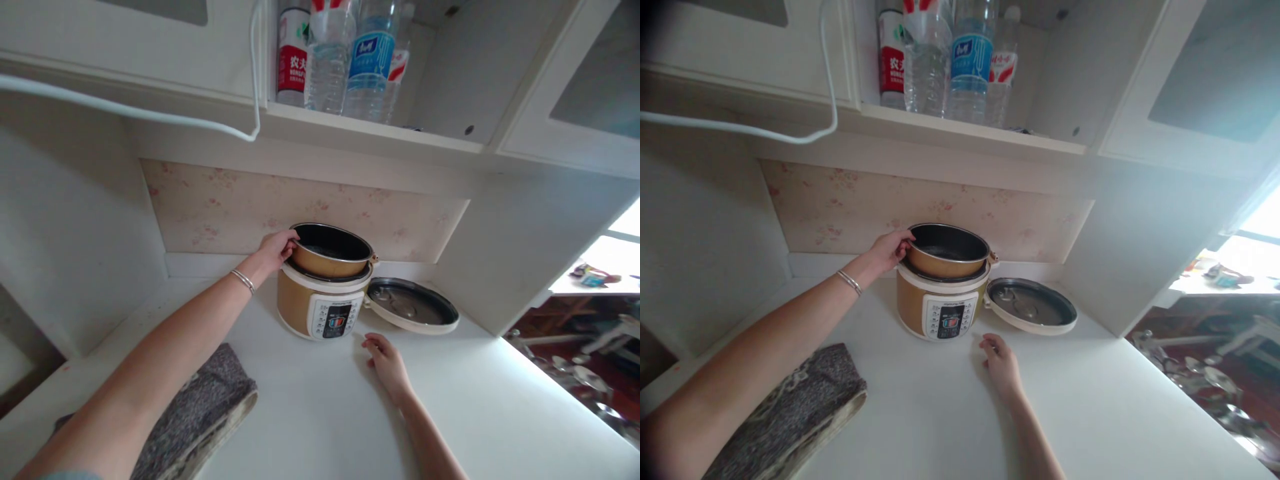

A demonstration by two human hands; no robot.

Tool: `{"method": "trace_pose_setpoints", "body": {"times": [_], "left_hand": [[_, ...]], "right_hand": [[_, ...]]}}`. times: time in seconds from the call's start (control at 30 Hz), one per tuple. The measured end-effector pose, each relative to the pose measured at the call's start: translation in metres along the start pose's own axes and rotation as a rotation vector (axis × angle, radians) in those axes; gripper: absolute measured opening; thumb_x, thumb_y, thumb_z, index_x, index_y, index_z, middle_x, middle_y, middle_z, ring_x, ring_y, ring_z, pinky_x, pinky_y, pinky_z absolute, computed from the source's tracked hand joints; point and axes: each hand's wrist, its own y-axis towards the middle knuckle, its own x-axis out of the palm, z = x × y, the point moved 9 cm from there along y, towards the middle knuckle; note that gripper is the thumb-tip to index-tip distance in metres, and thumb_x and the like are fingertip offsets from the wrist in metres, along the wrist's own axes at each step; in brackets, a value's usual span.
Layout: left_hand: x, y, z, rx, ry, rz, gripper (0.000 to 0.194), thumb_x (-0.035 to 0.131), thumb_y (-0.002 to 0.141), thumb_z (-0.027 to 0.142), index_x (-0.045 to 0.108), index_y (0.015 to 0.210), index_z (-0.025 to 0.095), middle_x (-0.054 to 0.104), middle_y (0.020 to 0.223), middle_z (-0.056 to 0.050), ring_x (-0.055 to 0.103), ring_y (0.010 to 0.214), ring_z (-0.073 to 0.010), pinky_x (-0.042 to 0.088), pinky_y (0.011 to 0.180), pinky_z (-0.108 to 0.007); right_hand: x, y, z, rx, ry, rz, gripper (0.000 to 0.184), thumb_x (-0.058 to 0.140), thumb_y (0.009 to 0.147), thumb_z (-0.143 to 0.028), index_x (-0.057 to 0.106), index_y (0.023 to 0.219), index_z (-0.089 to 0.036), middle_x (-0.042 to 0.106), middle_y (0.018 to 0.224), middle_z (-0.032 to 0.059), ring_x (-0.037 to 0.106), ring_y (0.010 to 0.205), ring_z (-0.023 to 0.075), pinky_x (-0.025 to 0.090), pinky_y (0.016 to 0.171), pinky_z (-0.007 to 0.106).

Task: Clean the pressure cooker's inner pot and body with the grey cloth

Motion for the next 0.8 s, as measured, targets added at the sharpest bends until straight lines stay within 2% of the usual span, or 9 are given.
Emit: {"method": "trace_pose_setpoints", "body": {"times": [0.2,0.33,0.43,0.53,0.6,0.73,0.8], "left_hand": [[0.011,-0.006,0.015,0.081,-0.179,0.025,0.018,0.065,0.056,0.004,0.050,0.056,0.015,0.045,0.046,0.007,0.039,0.037,-0.0011,0.027,0.032,-0.009],[0.026,-0.014,0.039,0.143,-0.298,0.015,0.020,0.066,0.055,0.005,0.049,0.057,0.015,0.044,0.048,0.007,0.039,0.038,-0.0008,0.027,0.032,-0.008],[0.022,-0.023,0.062,0.192,-0.410,0.051,0.022,0.065,0.055,0.002,0.047,0.056,0.014,0.042,0.048,0.008,0.037,0.039,0.0001,0.027,0.032,-0.008],[0.003,-0.036,0.092,0.251,-0.513,0.071,0.024,0.062,0.060,0.002,0.043,0.056,0.015,0.038,0.048,0.009,0.032,0.038,0.0013,0.024,0.032,-0.007],[-0.017,-0.045,0.115,0.297,-0.551,0.084,0.024,0.060,0.064,0.002,0.041,0.057,0.016,0.036,0.048,0.009,0.030,0.038,0.0014,0.022,0.031,-0.008],[-0.069,-0.065,0.159,0.410,-0.556,0.149,0.025,0.059,0.069,0.003,0.040,0.059,0.016,0.036,0.049,0.009,0.030,0.040,0.0021,0.022,0.033,-0.006],[-0.097,-0.076,0.174,0.468,-0.538,0.190,0.024,0.059,0.069,0.003,0.040,0.060,0.016,0.035,0.049,0.009,0.030,0.041,0.0031,0.021,0.034,-0.006]], "right_hand": [[0.002,0.001,0.007,0.004,-0.006,-0.008,0.033,0.057,0.075,-0.043,0.063,0.097,-0.018,0.067,0.087,0.0061,0.060,0.066,0.0174,0.046,0.054,0.028],[0.002,0.002,0.010,0.007,-0.022,-0.006,0.034,0.056,0.077,-0.043,0.063,0.099,-0.018,0.067,0.088,0.0061,0.060,0.066,0.0171,0.046,0.054,0.028],[0.003,0.003,0.009,-0.005,-0.035,-0.011,0.034,0.056,0.077,-0.043,0.062,0.100,-0.018,0.067,0.088,0.0059,0.060,0.068,0.0175,0.047,0.055,0.028],[0.003,0.003,0.010,0.001,-0.030,-0.021,0.034,0.056,0.078,-0.043,0.062,0.101,-0.018,0.067,0.089,0.0056,0.060,0.070,0.0181,0.047,0.054,0.027],[0.003,0.003,0.011,0.014,-0.029,-0.023,0.035,0.056,0.077,-0.043,0.062,0.101,-0.019,0.067,0.090,0.0055,0.060,0.070,0.0179,0.047,0.054,0.027],[0.002,0.003,0.012,0.006,-0.044,-0.018,0.036,0.058,0.075,-0.043,0.063,0.100,-0.019,0.068,0.090,0.0062,0.061,0.071,0.0186,0.048,0.056,0.029],[0.003,0.003,0.012,-0.004,-0.050,-0.023,0.037,0.058,0.074,-0.044,0.063,0.100,-0.018,0.068,0.090,0.0068,0.061,0.072,0.0194,0.048,0.056,0.029]]}}
